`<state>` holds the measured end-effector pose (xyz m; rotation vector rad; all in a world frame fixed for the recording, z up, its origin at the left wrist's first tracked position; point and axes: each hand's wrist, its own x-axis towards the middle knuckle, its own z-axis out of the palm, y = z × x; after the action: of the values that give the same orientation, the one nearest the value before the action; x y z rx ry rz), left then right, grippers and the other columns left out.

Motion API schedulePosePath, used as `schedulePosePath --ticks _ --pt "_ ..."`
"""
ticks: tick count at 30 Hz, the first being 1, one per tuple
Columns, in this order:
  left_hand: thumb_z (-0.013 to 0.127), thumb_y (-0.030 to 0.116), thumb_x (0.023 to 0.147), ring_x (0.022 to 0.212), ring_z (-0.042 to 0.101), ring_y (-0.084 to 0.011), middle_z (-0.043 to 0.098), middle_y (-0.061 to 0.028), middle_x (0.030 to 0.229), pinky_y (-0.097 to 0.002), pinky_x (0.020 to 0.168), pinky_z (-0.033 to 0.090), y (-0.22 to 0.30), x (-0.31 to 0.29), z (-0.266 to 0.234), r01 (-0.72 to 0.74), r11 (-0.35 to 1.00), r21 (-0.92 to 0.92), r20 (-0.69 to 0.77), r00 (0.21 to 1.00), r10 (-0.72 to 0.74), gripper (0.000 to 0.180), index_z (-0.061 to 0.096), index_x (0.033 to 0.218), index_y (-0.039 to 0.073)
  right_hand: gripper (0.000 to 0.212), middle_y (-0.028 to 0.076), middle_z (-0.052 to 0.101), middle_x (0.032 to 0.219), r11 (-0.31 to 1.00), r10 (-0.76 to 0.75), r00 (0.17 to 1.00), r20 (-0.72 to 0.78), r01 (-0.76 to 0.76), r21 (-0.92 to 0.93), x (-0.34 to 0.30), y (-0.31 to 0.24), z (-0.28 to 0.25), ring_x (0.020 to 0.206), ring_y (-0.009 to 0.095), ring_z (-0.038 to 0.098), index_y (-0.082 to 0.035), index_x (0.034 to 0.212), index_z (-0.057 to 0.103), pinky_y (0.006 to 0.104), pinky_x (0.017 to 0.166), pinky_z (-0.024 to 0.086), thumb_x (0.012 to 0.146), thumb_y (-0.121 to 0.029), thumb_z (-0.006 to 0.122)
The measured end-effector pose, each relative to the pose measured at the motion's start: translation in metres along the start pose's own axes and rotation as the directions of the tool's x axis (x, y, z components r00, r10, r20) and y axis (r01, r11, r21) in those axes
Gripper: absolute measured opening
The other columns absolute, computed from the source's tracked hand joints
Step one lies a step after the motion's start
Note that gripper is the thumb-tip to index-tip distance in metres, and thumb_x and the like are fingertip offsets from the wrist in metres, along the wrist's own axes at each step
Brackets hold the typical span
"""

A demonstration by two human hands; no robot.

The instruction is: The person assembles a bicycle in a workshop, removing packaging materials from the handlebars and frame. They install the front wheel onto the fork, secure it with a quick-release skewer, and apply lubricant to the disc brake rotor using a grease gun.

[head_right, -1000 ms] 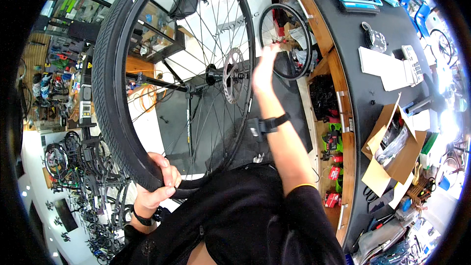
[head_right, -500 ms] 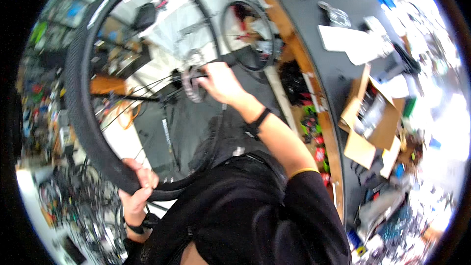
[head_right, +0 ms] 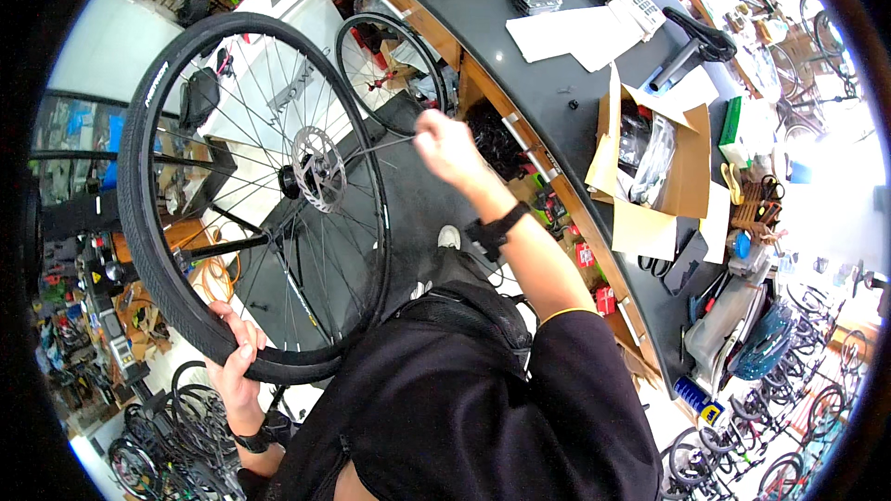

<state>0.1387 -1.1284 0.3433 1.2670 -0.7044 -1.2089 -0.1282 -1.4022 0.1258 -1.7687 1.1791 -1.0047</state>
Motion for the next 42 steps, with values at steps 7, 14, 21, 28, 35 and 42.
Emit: schedulePosePath --ticks 7,14,21,28,35,42 --pt "0.069 0.004 0.078 0.068 0.045 -0.0087 0.048 0.0006 0.081 -0.0277 0.070 0.042 -0.027 0.080 -0.021 0.073 0.997 -0.038 -0.004 0.997 -0.073 0.053 0.044 0.125 0.003 0.016 0.002 0.060 0.067 0.911 0.410 0.833 -0.371 -0.392 0.125 -0.028 0.077 -0.120 0.063 0.012 0.057 0.000 0.077 0.065 0.0291 0.060 0.046 0.083 -0.012 0.057" --pt "0.066 -0.003 0.081 0.080 0.055 -0.0130 0.058 -0.0027 0.089 -0.0263 0.074 0.045 -0.192 0.161 -0.053 0.394 0.918 -0.049 -0.010 0.919 -0.395 0.042 0.048 0.119 0.005 0.031 0.022 0.068 0.095 0.684 0.199 0.669 -0.716 -0.618 -0.387 -0.003 0.068 -0.142 0.089 0.039 0.065 0.001 0.107 0.062 0.0445 0.080 0.050 0.086 -0.022 0.065" --pt "0.068 0.003 0.085 0.086 0.057 -0.0151 0.059 -0.0042 0.095 -0.0305 0.075 0.048 -0.325 0.179 -0.076 0.555 0.819 -0.142 -0.011 0.827 -0.562 0.042 0.047 0.121 0.007 0.038 0.024 0.067 0.098 0.501 0.259 0.653 -0.711 -0.721 -0.479 0.015 0.087 -0.157 0.094 0.042 0.064 -0.005 0.117 0.058 0.0488 0.080 0.050 0.086 -0.026 0.067" --pt "0.068 -0.001 0.080 0.083 0.062 -0.0228 0.061 -0.0097 0.095 -0.0362 0.071 0.052 -0.380 0.122 -0.098 0.777 0.628 -0.042 -0.128 0.619 -0.775 0.039 0.049 0.114 0.002 0.026 0.021 0.069 0.095 0.412 0.264 0.715 -0.648 -0.691 -0.594 0.029 0.078 -0.139 0.092 0.038 0.066 -0.012 0.111 0.064 0.0470 0.079 0.052 0.090 -0.026 0.060" --pt "0.073 0.017 0.079 0.108 0.057 -0.0362 0.057 -0.0239 0.116 -0.0397 0.094 0.044 -0.385 0.123 -0.104 0.600 0.459 0.655 -0.272 0.754 -0.598 0.057 0.044 0.121 -0.009 0.018 0.017 0.069 0.093 0.385 0.280 0.720 -0.635 -0.690 -0.613 0.035 0.086 -0.135 0.087 0.037 0.067 -0.008 0.099 0.062 0.0474 0.075 0.052 0.092 -0.024 0.057" --pt "0.066 0.018 0.089 0.112 0.057 -0.0299 0.052 -0.0218 0.128 -0.0376 0.095 0.046 -0.247 0.167 -0.060 0.048 0.698 0.715 0.064 0.989 -0.133 0.053 0.044 0.132 -0.002 0.012 0.017 0.067 0.089 0.789 0.209 0.921 -0.329 -0.358 -0.499 0.001 -0.006 -0.061 0.084 0.037 0.065 -0.007 0.089 0.064 0.0431 0.073 0.053 0.089 -0.019 0.060"
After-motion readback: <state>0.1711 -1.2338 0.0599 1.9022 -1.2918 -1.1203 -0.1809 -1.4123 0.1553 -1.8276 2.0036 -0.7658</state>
